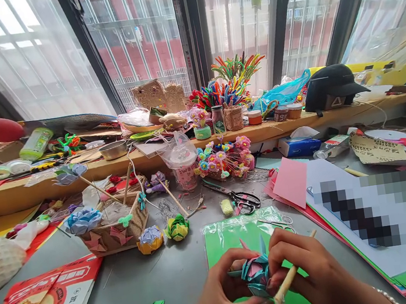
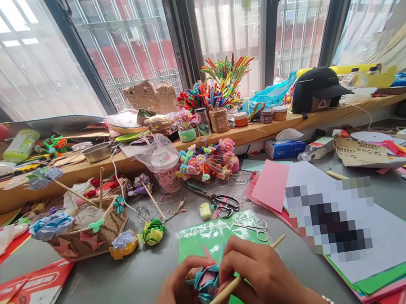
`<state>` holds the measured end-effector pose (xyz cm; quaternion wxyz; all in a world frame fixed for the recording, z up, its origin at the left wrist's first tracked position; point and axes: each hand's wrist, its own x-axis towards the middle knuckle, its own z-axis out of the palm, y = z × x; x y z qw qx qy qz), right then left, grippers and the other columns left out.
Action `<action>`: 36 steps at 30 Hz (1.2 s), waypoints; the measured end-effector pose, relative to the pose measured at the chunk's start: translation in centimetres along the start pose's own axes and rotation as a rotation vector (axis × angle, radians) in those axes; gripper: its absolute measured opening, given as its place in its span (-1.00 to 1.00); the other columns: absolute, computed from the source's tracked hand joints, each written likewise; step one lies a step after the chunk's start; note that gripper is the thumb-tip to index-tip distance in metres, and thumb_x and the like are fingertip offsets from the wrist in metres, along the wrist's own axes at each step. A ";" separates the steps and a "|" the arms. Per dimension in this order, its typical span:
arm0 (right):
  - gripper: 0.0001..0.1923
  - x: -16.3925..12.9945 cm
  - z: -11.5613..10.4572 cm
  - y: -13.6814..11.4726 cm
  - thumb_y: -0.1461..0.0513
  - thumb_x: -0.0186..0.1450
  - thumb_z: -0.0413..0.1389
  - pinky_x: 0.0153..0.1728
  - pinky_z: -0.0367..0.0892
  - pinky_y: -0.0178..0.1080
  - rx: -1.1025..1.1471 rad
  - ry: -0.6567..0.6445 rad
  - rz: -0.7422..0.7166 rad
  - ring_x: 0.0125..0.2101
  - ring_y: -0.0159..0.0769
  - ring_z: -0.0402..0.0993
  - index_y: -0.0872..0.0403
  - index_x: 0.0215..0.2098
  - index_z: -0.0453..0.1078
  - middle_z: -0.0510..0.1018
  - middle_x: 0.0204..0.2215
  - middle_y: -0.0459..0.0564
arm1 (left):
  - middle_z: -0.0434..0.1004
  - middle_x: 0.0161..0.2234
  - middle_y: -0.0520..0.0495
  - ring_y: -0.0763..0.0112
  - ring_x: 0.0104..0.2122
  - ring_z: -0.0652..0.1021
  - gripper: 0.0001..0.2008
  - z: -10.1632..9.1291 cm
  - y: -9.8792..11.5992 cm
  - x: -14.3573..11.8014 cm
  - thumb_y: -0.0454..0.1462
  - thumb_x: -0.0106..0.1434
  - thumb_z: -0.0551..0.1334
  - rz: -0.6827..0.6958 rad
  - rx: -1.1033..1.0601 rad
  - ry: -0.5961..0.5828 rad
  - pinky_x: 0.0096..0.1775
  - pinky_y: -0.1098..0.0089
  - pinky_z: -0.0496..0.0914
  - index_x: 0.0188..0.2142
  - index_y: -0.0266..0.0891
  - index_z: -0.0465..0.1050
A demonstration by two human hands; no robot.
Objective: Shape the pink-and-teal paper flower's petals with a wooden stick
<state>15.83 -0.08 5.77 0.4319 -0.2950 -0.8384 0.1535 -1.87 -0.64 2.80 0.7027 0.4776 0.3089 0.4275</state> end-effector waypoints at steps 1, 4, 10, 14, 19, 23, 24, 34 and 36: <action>-0.76 0.0 0.0 0.0 0.22 0.31 -0.01 -0.59 0.20 -0.42 -0.004 -0.003 -0.003 -0.58 -0.44 0.30 0.09 -0.51 0.29 0.36 -0.56 -0.09 | 0.50 -0.45 0.09 0.51 -0.46 0.53 -0.61 0.0 -0.1 0.0 -0.36 -0.15 0.41 0.000 0.007 -0.001 -0.39 0.54 0.37 -0.27 -0.19 0.42; -0.78 -0.1 -0.1 0.0 0.24 0.30 0.00 -0.59 0.18 -0.42 -0.019 -0.026 0.006 -0.58 -0.44 0.30 0.10 -0.50 0.29 0.36 -0.55 -0.09 | 0.51 -0.45 0.09 0.49 -0.47 0.53 -0.61 -0.1 -0.1 0.0 -0.38 -0.15 0.40 0.004 0.030 -0.012 -0.40 0.52 0.37 -0.27 -0.20 0.40; -0.81 -0.3 -0.5 0.0 0.26 0.28 0.02 -0.57 0.21 -0.43 -0.026 -0.170 0.025 -0.56 -0.44 0.33 0.09 -0.49 0.31 0.40 -0.54 -0.08 | 0.55 -0.44 0.08 0.48 -0.45 0.55 -0.60 -0.5 0.4 -0.3 -0.47 -0.16 0.36 -0.084 0.096 -0.076 -0.38 0.51 0.37 -0.28 -0.21 0.42; -0.80 -0.3 0.0 -0.2 0.24 0.29 0.00 -0.58 0.20 -0.43 -0.046 -0.129 -0.013 -0.57 -0.44 0.32 0.09 -0.49 0.31 0.40 -0.54 -0.08 | 0.55 -0.44 0.08 0.49 -0.46 0.54 -0.62 -0.8 0.5 -0.5 -0.48 -0.15 0.35 -0.102 0.105 -0.081 -0.40 0.53 0.36 -0.28 -0.22 0.42; -0.79 -0.3 0.2 0.1 0.24 0.31 -0.05 -0.57 0.21 -0.41 -0.077 -0.043 -0.008 -0.56 -0.42 0.32 0.08 -0.47 0.29 0.38 -0.53 -0.08 | 0.51 -0.45 0.10 0.51 -0.48 0.52 -0.63 -0.6 0.4 -0.1 -0.36 -0.14 0.41 -0.003 0.067 0.005 -0.42 0.56 0.36 -0.28 -0.19 0.44; -0.76 -0.5 -0.3 0.6 0.11 0.30 -0.03 -0.51 0.28 -0.34 -0.141 0.079 0.122 -0.50 -0.34 0.35 0.08 -0.42 0.27 0.37 -0.49 -0.05 | 0.53 -0.38 0.07 0.44 -0.41 0.55 -0.64 -0.2 0.5 0.2 -0.32 -0.06 0.39 0.135 -0.003 0.137 -0.36 0.51 0.38 -0.23 -0.10 0.41; -0.75 -0.5 -0.4 0.7 0.08 0.28 -0.01 -0.50 0.28 -0.32 -0.149 0.076 0.149 -0.50 -0.33 0.36 0.08 -0.41 0.28 0.38 -0.48 -0.05 | 0.53 -0.38 0.06 0.41 -0.39 0.56 -0.64 -0.2 0.5 0.2 -0.33 -0.05 0.38 0.154 -0.007 0.151 -0.33 0.50 0.39 -0.23 -0.10 0.40; -0.83 -0.4 0.3 0.5 0.26 0.30 -0.02 -0.57 0.26 -0.39 -0.206 0.068 -0.016 -0.58 -0.38 0.39 0.11 -0.39 0.37 0.47 -0.58 -0.05 | 0.27 -0.06 -0.10 0.10 -0.07 0.36 -0.51 -0.3 0.3 -0.2 -0.19 -0.15 0.41 0.403 0.417 0.313 -0.14 0.30 0.34 -0.16 -0.06 0.43; -0.81 -0.3 0.5 0.3 0.27 0.32 -0.04 -0.60 0.24 -0.40 -0.273 0.106 -0.127 -0.61 -0.40 0.37 0.12 -0.39 0.36 0.46 -0.61 -0.05 | 0.27 -0.06 -0.12 0.03 -0.02 0.31 -0.48 -0.2 0.5 -0.4 -0.17 -0.17 0.41 0.456 0.566 0.357 -0.10 0.26 0.30 -0.14 -0.06 0.43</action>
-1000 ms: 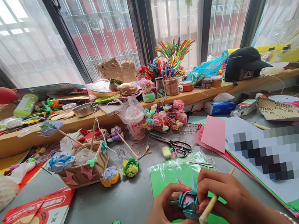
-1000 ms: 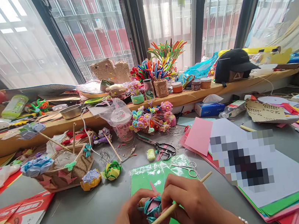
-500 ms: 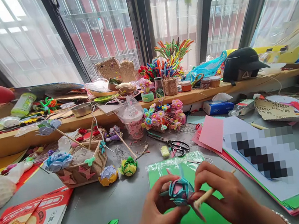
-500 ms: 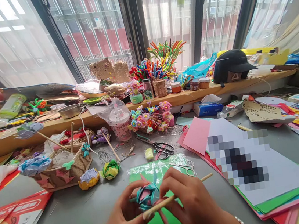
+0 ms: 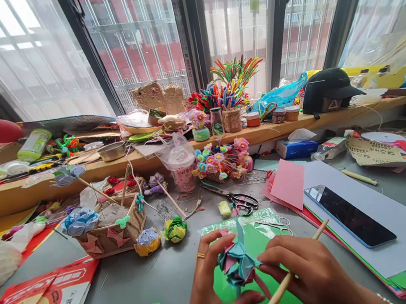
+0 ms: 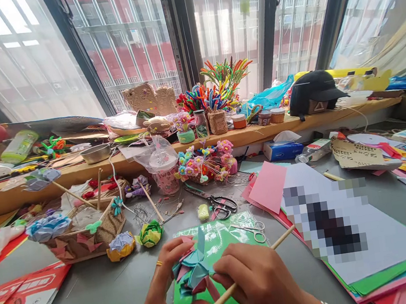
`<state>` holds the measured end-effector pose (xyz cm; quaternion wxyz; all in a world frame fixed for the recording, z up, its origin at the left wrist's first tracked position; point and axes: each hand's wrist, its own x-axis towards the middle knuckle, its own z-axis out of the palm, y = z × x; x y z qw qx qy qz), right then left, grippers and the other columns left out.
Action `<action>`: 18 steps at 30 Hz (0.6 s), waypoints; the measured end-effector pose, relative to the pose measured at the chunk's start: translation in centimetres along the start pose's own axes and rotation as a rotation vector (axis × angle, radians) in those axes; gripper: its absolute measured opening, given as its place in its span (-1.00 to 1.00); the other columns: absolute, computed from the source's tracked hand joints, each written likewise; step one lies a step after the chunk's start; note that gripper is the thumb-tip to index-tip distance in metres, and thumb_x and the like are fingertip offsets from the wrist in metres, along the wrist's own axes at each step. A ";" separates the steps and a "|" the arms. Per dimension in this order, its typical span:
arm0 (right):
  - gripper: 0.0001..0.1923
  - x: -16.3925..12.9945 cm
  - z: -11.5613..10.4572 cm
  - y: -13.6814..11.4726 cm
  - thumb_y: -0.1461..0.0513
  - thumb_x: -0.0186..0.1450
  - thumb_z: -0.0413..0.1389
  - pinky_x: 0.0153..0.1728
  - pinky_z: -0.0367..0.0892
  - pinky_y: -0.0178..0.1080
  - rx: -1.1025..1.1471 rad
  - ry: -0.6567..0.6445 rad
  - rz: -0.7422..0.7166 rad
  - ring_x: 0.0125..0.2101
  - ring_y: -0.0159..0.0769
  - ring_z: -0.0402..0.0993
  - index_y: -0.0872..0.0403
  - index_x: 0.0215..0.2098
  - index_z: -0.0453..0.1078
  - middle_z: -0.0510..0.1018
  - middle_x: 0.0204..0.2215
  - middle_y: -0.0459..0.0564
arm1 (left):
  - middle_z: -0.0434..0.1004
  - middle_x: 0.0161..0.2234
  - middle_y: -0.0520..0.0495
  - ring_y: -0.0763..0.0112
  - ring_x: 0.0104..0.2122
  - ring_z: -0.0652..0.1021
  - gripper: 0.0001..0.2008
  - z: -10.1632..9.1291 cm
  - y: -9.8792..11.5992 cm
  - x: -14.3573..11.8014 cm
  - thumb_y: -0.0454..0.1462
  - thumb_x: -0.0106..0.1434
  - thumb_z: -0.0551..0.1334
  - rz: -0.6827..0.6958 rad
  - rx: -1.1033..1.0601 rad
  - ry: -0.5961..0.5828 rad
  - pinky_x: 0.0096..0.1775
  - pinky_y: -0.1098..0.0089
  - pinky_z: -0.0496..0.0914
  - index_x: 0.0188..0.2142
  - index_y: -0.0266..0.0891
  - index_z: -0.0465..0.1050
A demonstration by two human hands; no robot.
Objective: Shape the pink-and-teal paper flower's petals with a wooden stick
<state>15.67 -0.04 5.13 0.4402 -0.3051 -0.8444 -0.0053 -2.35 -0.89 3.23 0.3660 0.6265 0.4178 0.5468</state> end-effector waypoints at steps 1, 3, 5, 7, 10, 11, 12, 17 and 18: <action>-0.80 0.0 0.1 -0.1 0.27 0.32 -0.05 -0.61 0.24 -0.41 -0.028 0.014 -0.046 -0.62 -0.40 0.37 0.12 -0.40 0.36 0.46 -0.61 -0.05 | 0.28 -0.08 -0.13 0.03 -0.03 0.32 -0.50 0.0 0.2 -0.1 -0.18 -0.15 0.40 0.021 0.044 0.009 -0.10 0.25 0.30 -0.15 -0.07 0.44; -0.80 0.1 0.2 -0.3 0.28 0.32 -0.06 -0.62 0.23 -0.40 -0.069 0.023 -0.103 -0.62 -0.41 0.37 0.12 -0.39 0.35 0.46 -0.63 -0.06 | 0.30 -0.11 -0.13 0.06 -0.09 0.38 -0.58 0.1 0.5 -0.1 -0.24 -0.11 0.37 0.041 0.092 0.024 -0.18 0.29 0.33 -0.18 -0.08 0.45; -0.80 0.1 0.2 -0.4 0.28 0.33 -0.07 -0.62 0.23 -0.40 -0.080 0.016 -0.128 -0.63 -0.41 0.37 0.12 -0.38 0.35 0.47 -0.63 -0.06 | 0.32 -0.13 -0.11 0.11 -0.14 0.41 -0.64 0.3 0.7 -0.2 -0.33 -0.09 0.33 0.063 0.120 0.049 -0.24 0.34 0.34 -0.23 -0.08 0.45; -0.80 0.1 0.2 -0.4 0.29 0.33 -0.07 -0.63 0.23 -0.40 -0.077 0.009 -0.132 -0.63 -0.41 0.37 0.12 -0.38 0.35 0.47 -0.63 -0.06 | 0.33 -0.14 -0.09 0.13 -0.14 0.42 -0.65 0.3 0.9 -0.2 -0.38 -0.10 0.30 0.093 0.133 0.062 -0.25 0.36 0.33 -0.26 -0.06 0.45; -0.81 0.1 0.1 -0.4 0.30 0.33 -0.07 -0.64 0.23 -0.40 -0.065 0.012 -0.135 -0.64 -0.42 0.37 0.12 -0.38 0.34 0.47 -0.64 -0.06 | 0.33 -0.13 -0.06 0.14 -0.12 0.42 -0.62 0.4 0.9 -0.2 -0.43 -0.10 0.25 0.123 0.136 0.062 -0.20 0.37 0.31 -0.25 -0.04 0.44; -0.81 0.1 0.1 -0.4 0.30 0.32 -0.07 -0.63 0.23 -0.40 -0.063 0.019 -0.137 -0.63 -0.41 0.38 0.13 -0.38 0.34 0.47 -0.64 -0.05 | 0.33 -0.13 -0.06 0.15 -0.12 0.42 -0.61 0.4 0.9 -0.1 -0.43 -0.10 0.24 0.126 0.136 0.062 -0.19 0.37 0.30 -0.25 -0.04 0.44; -0.82 0.1 0.1 -0.4 0.30 0.32 -0.06 -0.63 0.24 -0.40 -0.062 0.029 -0.140 -0.63 -0.41 0.39 0.13 -0.38 0.34 0.47 -0.63 -0.05 | 0.33 -0.13 -0.06 0.15 -0.12 0.42 -0.61 0.4 0.9 -0.1 -0.44 -0.11 0.23 0.128 0.137 0.062 -0.20 0.36 0.30 -0.25 -0.04 0.43; -0.83 0.0 0.2 -0.5 0.31 0.31 -0.04 -0.62 0.26 -0.39 -0.070 0.055 -0.155 -0.62 -0.39 0.41 0.14 -0.38 0.36 0.49 -0.63 -0.04 | 0.32 -0.13 -0.05 0.16 -0.17 0.43 -0.59 0.4 0.7 -0.1 -0.45 -0.12 0.22 0.128 0.137 0.066 -0.24 0.36 0.31 -0.25 -0.04 0.42; -0.82 0.0 0.2 -0.5 0.31 0.32 -0.05 -0.62 0.27 -0.39 -0.069 0.052 -0.158 -0.62 -0.39 0.41 0.14 -0.38 0.36 0.49 -0.63 -0.04 | 0.32 -0.13 -0.04 0.17 -0.16 0.43 -0.58 0.4 0.6 -0.1 -0.46 -0.12 0.22 0.130 0.135 0.064 -0.24 0.36 0.30 -0.24 -0.03 0.41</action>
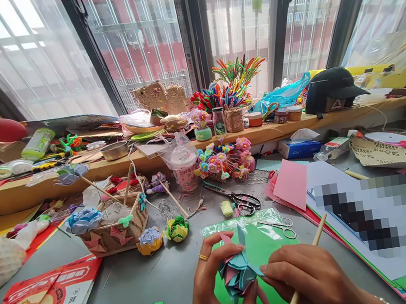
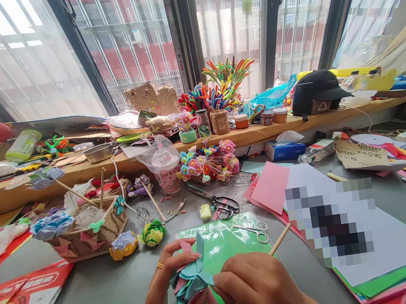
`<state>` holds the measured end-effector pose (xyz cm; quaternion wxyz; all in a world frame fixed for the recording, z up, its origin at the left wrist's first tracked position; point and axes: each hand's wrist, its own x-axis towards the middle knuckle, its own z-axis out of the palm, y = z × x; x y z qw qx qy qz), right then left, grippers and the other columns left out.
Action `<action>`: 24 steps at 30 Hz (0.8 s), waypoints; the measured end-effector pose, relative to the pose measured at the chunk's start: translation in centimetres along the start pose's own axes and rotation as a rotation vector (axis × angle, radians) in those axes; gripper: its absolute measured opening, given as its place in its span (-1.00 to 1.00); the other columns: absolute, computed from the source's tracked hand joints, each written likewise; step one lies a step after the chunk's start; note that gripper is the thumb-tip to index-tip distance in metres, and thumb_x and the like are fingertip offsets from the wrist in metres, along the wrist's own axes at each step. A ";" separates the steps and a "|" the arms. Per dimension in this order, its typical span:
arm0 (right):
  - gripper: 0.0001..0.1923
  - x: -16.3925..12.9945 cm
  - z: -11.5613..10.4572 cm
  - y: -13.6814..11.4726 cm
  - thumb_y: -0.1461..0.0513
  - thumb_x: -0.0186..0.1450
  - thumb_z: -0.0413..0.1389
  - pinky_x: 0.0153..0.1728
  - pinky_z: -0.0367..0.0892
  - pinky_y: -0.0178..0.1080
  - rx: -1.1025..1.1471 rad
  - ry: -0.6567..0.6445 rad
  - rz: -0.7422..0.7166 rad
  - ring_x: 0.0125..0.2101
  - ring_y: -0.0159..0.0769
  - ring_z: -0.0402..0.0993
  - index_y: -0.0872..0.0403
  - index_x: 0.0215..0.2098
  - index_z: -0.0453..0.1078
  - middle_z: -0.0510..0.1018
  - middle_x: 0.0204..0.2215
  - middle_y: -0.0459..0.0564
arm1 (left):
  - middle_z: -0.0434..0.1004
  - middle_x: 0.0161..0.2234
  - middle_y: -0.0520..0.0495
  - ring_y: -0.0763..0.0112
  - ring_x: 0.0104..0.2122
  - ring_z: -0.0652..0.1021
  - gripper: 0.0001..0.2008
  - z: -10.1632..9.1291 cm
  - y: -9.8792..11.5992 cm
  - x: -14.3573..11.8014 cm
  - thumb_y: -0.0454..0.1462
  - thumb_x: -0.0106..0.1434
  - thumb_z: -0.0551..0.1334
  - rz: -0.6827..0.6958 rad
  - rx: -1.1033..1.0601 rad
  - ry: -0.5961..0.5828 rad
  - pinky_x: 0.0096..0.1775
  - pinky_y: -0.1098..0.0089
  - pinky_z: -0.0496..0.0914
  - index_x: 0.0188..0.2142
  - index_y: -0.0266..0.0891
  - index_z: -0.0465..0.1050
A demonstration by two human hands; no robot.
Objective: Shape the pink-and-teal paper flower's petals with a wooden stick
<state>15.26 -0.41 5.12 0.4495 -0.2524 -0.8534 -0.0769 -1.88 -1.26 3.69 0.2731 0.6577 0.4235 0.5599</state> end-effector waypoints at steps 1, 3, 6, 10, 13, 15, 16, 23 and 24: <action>-0.81 0.0 0.0 0.0 0.31 0.32 -0.06 -0.62 0.26 -0.39 0.003 -0.005 -0.003 -0.63 -0.39 0.40 0.15 -0.38 0.36 0.49 -0.63 -0.04 | 0.32 -0.13 -0.04 0.17 -0.16 0.43 -0.58 0.0 -0.1 0.0 -0.46 -0.12 0.22 0.002 -0.002 0.000 -0.23 0.36 0.30 -0.24 -0.03 0.41; -0.79 -0.1 0.1 -0.1 0.31 0.33 -0.07 -0.62 0.26 -0.38 0.004 -0.010 -0.009 -0.63 -0.39 0.40 0.15 -0.39 0.36 0.49 -0.64 -0.03 | 0.32 -0.13 -0.04 0.17 -0.14 0.42 -0.58 0.1 -0.1 0.0 -0.46 -0.12 0.21 0.002 -0.010 -0.006 -0.20 0.35 0.29 -0.24 -0.03 0.40; -0.76 -0.1 0.4 0.0 0.31 0.34 -0.10 -0.60 0.28 -0.38 -0.004 -0.018 0.001 -0.61 -0.38 0.40 0.16 -0.40 0.36 0.49 -0.63 -0.02 | 0.32 -0.12 -0.04 0.18 -0.08 0.38 -0.60 0.2 -0.2 0.0 -0.45 -0.09 0.21 -0.012 -0.021 -0.020 -0.16 0.37 0.28 -0.24 -0.04 0.38; -0.77 -0.2 0.7 0.1 0.32 0.33 -0.09 -0.60 0.26 -0.38 -0.008 -0.012 0.022 -0.61 -0.39 0.39 0.15 -0.41 0.35 0.47 -0.63 -0.03 | 0.32 -0.14 -0.04 0.18 -0.06 0.37 -0.66 0.2 -0.1 0.1 -0.37 -0.07 0.27 -0.020 -0.016 -0.020 -0.15 0.38 0.28 -0.24 -0.06 0.38; -0.80 -0.3 0.7 0.0 0.33 0.32 -0.07 -0.61 0.24 -0.39 0.006 0.004 0.011 -0.62 -0.39 0.38 0.16 -0.40 0.35 0.47 -0.64 -0.03 | 0.31 -0.14 -0.04 0.20 -0.08 0.38 -0.68 0.2 -0.1 0.1 -0.37 -0.06 0.24 -0.028 0.011 -0.020 -0.19 0.38 0.31 -0.26 -0.08 0.37; -0.80 -0.3 0.7 0.0 0.33 0.33 -0.07 -0.61 0.24 -0.38 0.021 -0.004 0.007 -0.62 -0.38 0.38 0.16 -0.39 0.35 0.47 -0.63 -0.02 | 0.30 -0.13 -0.03 0.21 -0.09 0.40 -0.68 0.3 0.0 0.0 -0.39 -0.05 0.19 -0.017 0.028 -0.016 -0.22 0.38 0.33 -0.26 -0.08 0.36; -0.80 -0.3 0.7 0.0 0.33 0.33 -0.07 -0.61 0.24 -0.38 0.028 -0.011 0.007 -0.62 -0.38 0.38 0.17 -0.39 0.35 0.47 -0.63 -0.02 | 0.30 -0.13 -0.03 0.22 -0.10 0.40 -0.67 0.3 0.0 0.0 -0.40 -0.06 0.18 -0.011 0.035 -0.009 -0.24 0.38 0.34 -0.26 -0.07 0.35; -0.76 -0.4 0.8 0.0 0.30 0.36 -0.13 -0.61 0.21 -0.37 0.065 0.005 0.004 -0.64 -0.38 0.36 0.16 -0.38 0.33 0.47 -0.64 -0.01 | 0.31 -0.14 -0.06 0.24 -0.19 0.45 -0.66 0.7 0.3 -0.2 -0.42 -0.09 0.14 -0.002 0.034 0.047 -0.39 0.44 0.37 -0.27 -0.11 0.34; -0.75 -0.5 0.8 0.0 0.30 0.36 -0.14 -0.61 0.21 -0.37 0.067 0.002 0.005 -0.63 -0.37 0.36 0.16 -0.37 0.33 0.48 -0.64 -0.01 | 0.31 -0.15 -0.06 0.25 -0.19 0.45 -0.66 0.7 0.3 -0.2 -0.42 -0.09 0.14 -0.001 0.032 0.041 -0.40 0.45 0.37 -0.27 -0.11 0.34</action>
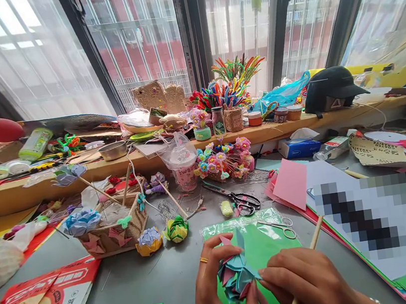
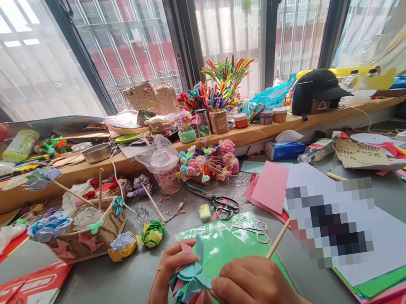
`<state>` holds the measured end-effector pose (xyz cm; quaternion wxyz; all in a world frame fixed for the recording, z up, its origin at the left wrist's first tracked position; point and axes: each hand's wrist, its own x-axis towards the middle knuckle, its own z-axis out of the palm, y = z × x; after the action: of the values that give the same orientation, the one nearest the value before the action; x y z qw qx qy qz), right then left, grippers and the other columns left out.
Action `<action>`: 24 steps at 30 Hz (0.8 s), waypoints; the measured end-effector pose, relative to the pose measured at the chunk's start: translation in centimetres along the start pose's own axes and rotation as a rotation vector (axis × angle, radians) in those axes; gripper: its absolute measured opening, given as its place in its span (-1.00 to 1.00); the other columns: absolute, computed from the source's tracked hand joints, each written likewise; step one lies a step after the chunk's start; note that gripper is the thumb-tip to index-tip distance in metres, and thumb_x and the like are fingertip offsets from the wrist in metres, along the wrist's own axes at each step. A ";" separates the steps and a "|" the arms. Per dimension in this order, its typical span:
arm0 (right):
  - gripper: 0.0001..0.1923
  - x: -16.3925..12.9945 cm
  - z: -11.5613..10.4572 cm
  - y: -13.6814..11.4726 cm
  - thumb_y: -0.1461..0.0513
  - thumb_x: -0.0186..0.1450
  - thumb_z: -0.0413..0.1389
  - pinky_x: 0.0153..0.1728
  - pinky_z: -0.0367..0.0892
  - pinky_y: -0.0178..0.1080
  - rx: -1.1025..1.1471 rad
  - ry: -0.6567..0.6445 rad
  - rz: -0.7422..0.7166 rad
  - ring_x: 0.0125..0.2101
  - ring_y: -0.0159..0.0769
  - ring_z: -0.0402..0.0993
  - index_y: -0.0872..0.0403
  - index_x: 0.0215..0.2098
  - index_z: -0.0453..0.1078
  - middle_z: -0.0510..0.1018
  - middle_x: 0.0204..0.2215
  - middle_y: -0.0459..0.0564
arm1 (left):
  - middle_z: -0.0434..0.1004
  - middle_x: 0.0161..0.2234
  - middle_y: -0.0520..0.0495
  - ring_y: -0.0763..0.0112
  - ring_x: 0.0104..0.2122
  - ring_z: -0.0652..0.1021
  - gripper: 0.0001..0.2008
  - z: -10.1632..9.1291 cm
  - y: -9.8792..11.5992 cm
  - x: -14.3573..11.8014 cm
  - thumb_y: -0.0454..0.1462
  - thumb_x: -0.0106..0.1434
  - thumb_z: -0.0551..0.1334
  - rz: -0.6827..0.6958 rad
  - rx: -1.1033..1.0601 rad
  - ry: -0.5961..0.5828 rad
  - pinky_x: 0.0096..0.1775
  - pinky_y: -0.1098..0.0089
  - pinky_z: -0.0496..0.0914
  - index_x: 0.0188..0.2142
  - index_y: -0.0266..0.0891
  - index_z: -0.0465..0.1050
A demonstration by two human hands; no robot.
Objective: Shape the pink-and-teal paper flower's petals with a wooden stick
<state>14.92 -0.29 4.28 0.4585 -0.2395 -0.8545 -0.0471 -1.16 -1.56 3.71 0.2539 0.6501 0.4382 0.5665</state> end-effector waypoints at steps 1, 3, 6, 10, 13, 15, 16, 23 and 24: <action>-0.75 0.0 0.0 0.0 0.29 0.37 -0.14 -0.61 0.21 -0.37 0.002 -0.007 0.002 -0.63 -0.37 0.36 0.16 -0.37 0.33 0.48 -0.64 -0.01 | 0.31 -0.15 -0.05 0.26 -0.19 0.46 -0.66 0.0 0.0 0.0 -0.42 -0.09 0.14 0.000 0.000 -0.008 -0.40 0.46 0.37 -0.27 -0.10 0.34; -0.76 -0.1 0.0 -0.1 0.30 0.36 -0.13 -0.60 0.20 -0.37 0.004 -0.017 -0.003 -0.63 -0.37 0.36 0.16 -0.37 0.33 0.48 -0.64 -0.02 | 0.31 -0.15 -0.05 0.27 -0.19 0.45 -0.67 -0.1 -0.1 0.0 -0.41 -0.08 0.14 0.000 0.006 -0.022 -0.41 0.47 0.38 -0.27 -0.10 0.34; -0.78 0.0 -0.1 0.0 0.31 0.35 -0.11 -0.59 0.19 -0.37 0.002 -0.041 0.031 -0.62 -0.37 0.36 0.15 -0.38 0.34 0.47 -0.62 -0.02 | 0.31 -0.12 -0.08 0.22 -0.12 0.43 -0.71 -0.2 -0.4 0.0 -0.38 -0.04 0.14 -0.007 0.050 -0.044 -0.35 0.42 0.40 -0.26 -0.12 0.33; -0.76 0.1 -0.2 0.4 0.27 0.33 -0.08 -0.60 0.15 -0.37 0.004 -0.122 0.168 -0.62 -0.38 0.32 0.13 -0.42 0.36 0.44 -0.62 -0.04 | 0.21 0.05 -0.16 0.13 0.04 0.30 -0.63 -0.5 -1.1 0.0 -0.33 0.04 0.18 0.039 0.219 -0.041 -0.08 0.20 0.33 -0.11 -0.12 0.28; -0.74 0.0 -0.3 0.7 0.26 0.34 -0.10 -0.60 0.12 -0.37 0.019 -0.174 0.240 -0.62 -0.38 0.31 0.13 -0.41 0.38 0.42 -0.61 -0.04 | 0.27 0.05 -0.13 0.14 0.07 0.27 -0.60 -0.8 -1.5 0.1 -0.37 0.08 0.18 0.264 0.381 -0.045 0.05 0.06 0.15 -0.06 -0.09 0.29; -0.72 -0.1 -0.2 0.8 0.27 0.35 -0.12 -0.59 0.12 -0.37 0.027 -0.203 0.264 -0.60 -0.38 0.32 0.12 -0.40 0.38 0.42 -0.60 -0.04 | 0.46 -0.11 -0.04 0.23 -0.04 0.39 -0.62 -1.0 -1.7 0.3 -0.43 0.08 0.17 0.430 0.435 -0.145 0.10 0.06 0.06 -0.10 -0.07 0.33; -0.71 -0.2 -0.1 0.8 0.27 0.35 -0.13 -0.58 0.12 -0.37 0.030 -0.210 0.268 -0.60 -0.37 0.32 0.12 -0.41 0.38 0.42 -0.60 -0.04 | 0.53 -0.22 0.01 0.27 -0.12 0.45 -0.62 -1.0 -1.8 0.3 -0.44 0.06 0.17 0.476 0.439 -0.196 0.11 0.07 0.03 -0.13 -0.08 0.34; -0.81 -0.3 0.1 0.4 0.30 0.27 -0.05 -0.56 0.11 -0.39 0.125 -0.292 0.352 -0.57 -0.39 0.34 0.10 -0.46 0.34 0.45 -0.58 -0.08 | 0.54 -0.41 0.03 0.37 -0.38 0.52 -0.84 -0.6 -1.7 0.1 -0.37 0.03 0.16 0.171 0.244 -0.357 0.07 0.12 0.13 -0.36 -0.16 0.41; -0.84 -0.3 0.0 0.4 0.31 0.26 -0.03 -0.55 0.12 -0.39 0.152 -0.317 0.383 -0.56 -0.39 0.35 0.10 -0.45 0.34 0.46 -0.57 -0.09 | 0.54 -0.43 0.03 0.36 -0.39 0.52 -0.88 -0.6 -1.6 0.0 -0.35 0.05 0.16 0.099 0.215 -0.379 0.03 0.16 0.20 -0.38 -0.16 0.42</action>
<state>15.25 -0.06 4.02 0.3363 -0.3663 -0.8557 0.1431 -2.19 -0.88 2.53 0.2329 0.7890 0.4081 0.3958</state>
